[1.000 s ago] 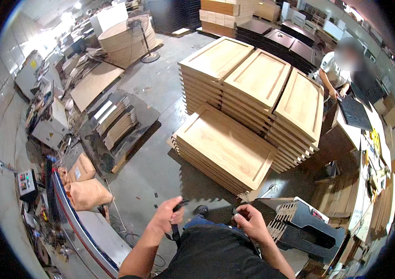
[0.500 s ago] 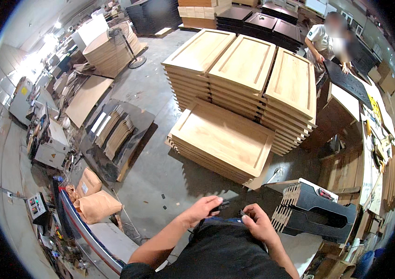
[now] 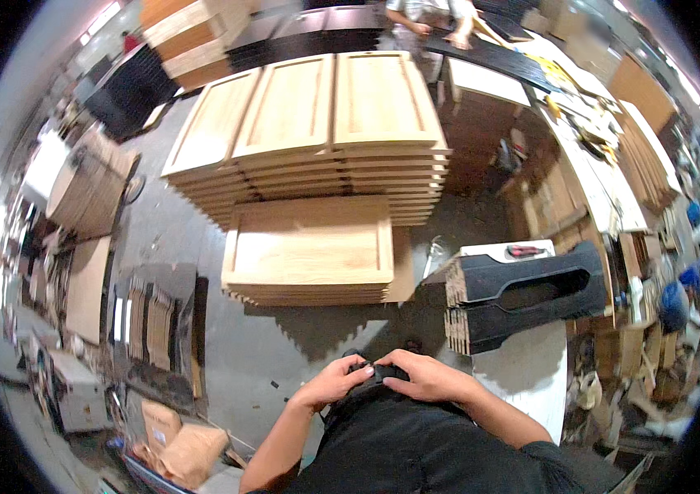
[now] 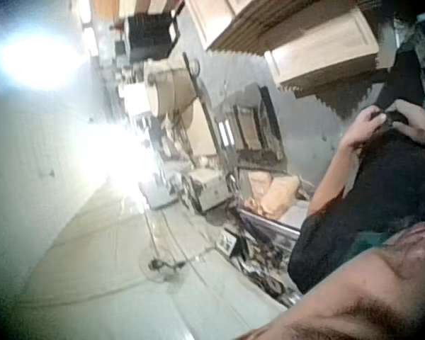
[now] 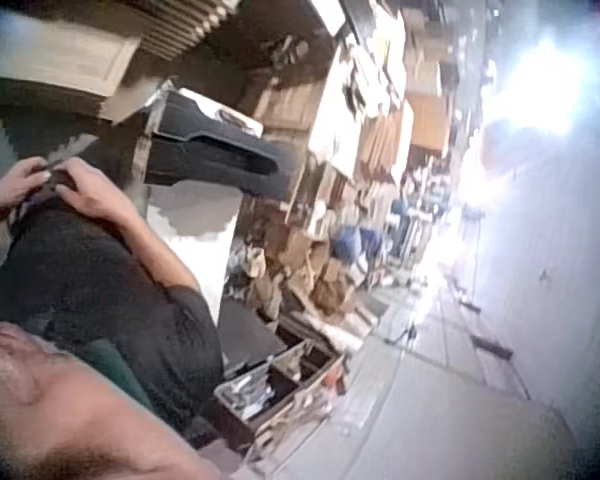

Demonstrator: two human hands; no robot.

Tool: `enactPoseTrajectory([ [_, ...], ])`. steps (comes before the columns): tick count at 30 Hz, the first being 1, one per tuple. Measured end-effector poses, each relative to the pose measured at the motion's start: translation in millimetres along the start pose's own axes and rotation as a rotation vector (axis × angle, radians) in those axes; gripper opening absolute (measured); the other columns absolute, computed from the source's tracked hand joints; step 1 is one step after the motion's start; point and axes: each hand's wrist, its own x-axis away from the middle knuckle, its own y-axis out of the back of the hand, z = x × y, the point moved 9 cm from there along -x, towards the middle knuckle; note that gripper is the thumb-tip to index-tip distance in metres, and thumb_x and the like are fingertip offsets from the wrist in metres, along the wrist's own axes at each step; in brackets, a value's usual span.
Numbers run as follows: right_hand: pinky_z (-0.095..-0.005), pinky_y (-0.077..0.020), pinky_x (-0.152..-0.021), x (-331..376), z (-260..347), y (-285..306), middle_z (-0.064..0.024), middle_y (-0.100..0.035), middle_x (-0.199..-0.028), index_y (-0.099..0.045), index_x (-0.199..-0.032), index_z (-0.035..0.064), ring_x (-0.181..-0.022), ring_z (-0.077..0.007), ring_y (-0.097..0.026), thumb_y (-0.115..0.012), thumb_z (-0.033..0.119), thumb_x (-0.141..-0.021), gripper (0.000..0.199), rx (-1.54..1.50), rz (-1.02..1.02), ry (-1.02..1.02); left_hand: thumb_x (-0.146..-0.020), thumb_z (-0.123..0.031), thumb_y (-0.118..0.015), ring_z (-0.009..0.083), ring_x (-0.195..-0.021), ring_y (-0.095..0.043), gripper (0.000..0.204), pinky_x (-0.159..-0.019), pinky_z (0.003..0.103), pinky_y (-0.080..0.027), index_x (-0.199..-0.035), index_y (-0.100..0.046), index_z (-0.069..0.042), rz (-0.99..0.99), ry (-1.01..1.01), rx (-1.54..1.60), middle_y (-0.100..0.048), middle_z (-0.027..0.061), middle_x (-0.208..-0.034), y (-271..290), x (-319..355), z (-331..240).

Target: The person uses a belt sander to smooth the edges of long, dark, curved wooden parts. They repeatedly feed the parts through the machine, flip them to sand different sides, and inspect the surfaces. The person stacks the finished parts on a nearby table.

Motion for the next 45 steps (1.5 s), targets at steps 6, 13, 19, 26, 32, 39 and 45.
enactPoseTrajectory([
  [6, -0.0474, -0.0551, -0.105, 10.8, -3.9, -0.9, -0.0215, -0.068, -0.129, -0.063, -0.146, 0.0025, -0.124, -0.0419, -0.067, -0.071, 0.024, -0.108, 0.044, 0.034, -0.029, 0.081, -0.112, -0.036, -0.071, 0.0048, -0.079, -0.05, 0.028, -0.068, 0.025, -0.038, -0.107, -0.074, -0.009, 0.107, 0.015, -0.054, -0.06, -0.0088, -0.085, -7.7, -16.5, 6.4],
  [13, -0.0485, -0.0574, -0.102, 23.1, -6.5, 7.5, -0.0211, -0.07, -0.131, -0.063, -0.147, 0.004, -0.122, -0.0432, -0.069, -0.073, 0.023, -0.107, 0.046, 0.02, -0.139, 0.068, -0.111, -0.034, -0.073, 0.0042, -0.074, -0.047, 0.027, -0.065, 0.026, -0.037, -0.106, -0.076, -0.008, 0.089, -0.001, -0.034, -0.059, -0.0101, -0.084, -15.9, -21.3, -8.1],
  [19, -0.0474, -0.0582, -0.104, 29.4, -9.5, 17.2, -0.0202, -0.072, -0.133, -0.065, -0.145, 0.0054, -0.124, -0.0421, -0.07, -0.075, 0.022, -0.105, 0.044, -0.015, -0.264, 0.128, -0.11, -0.032, -0.074, 0.0036, -0.074, -0.048, 0.023, -0.065, 0.025, -0.037, -0.11, -0.076, -0.008, 0.071, 0.036, 0.018, -0.059, -0.0101, -0.084, -15.1, -15.2, -14.1],
  [26, -0.0463, -0.059, -0.103, 27.3, -8.6, 23.9, -0.0195, -0.074, -0.132, -0.068, -0.143, 0.0058, -0.122, -0.0405, -0.072, -0.077, 0.023, -0.104, 0.044, -0.021, -0.255, 0.174, -0.112, -0.032, -0.072, 0.0019, -0.075, -0.05, 0.022, -0.065, 0.022, -0.038, -0.116, -0.073, -0.01, 0.143, -0.044, 0.087, -0.059, -0.0108, -0.086, -24.3, -17.7, -18.2],
  [32, -0.047, -0.0582, -0.104, 16.7, -12.0, 22.5, -0.0217, -0.074, -0.132, -0.068, -0.142, 0.0042, -0.123, -0.0414, -0.072, -0.077, 0.022, -0.104, 0.043, -0.059, -0.227, 0.164, -0.111, -0.03, -0.073, 0.0056, -0.087, -0.054, 0.022, -0.076, 0.026, -0.046, -0.113, -0.071, -0.009, 0.133, -0.117, -0.003, -0.063, -0.0073, -0.094, -15.5, -16.0, -23.7],
  [39, -0.0445, -0.0585, -0.102, 16.8, 2.5, 22.4, -0.0196, -0.075, -0.132, -0.068, -0.141, 0.003, -0.122, -0.0392, -0.073, -0.079, 0.019, -0.103, 0.043, -0.107, -0.237, 0.146, -0.121, -0.04, -0.053, 0.0038, -0.081, -0.045, 0.035, -0.07, 0.025, -0.041, -0.107, -0.063, -0.009, 0.1, -0.147, 0.088, -0.051, -0.0103, -0.089, -20.1, -9.7, -26.7],
  [45, -0.0477, -0.0581, -0.105, 13.0, -2.4, 19.7, -0.0218, -0.073, -0.133, -0.068, -0.14, 0.0045, -0.123, -0.0428, -0.071, -0.076, 0.023, -0.104, 0.041, -0.073, -0.205, 0.13, -0.122, -0.041, -0.05, 0.0073, -0.093, -0.047, 0.042, -0.083, 0.027, -0.045, -0.107, -0.063, -0.004, 0.107, -0.205, -0.004, -0.053, -0.0075, -0.097, -18.0, -15.9, -25.6],
])
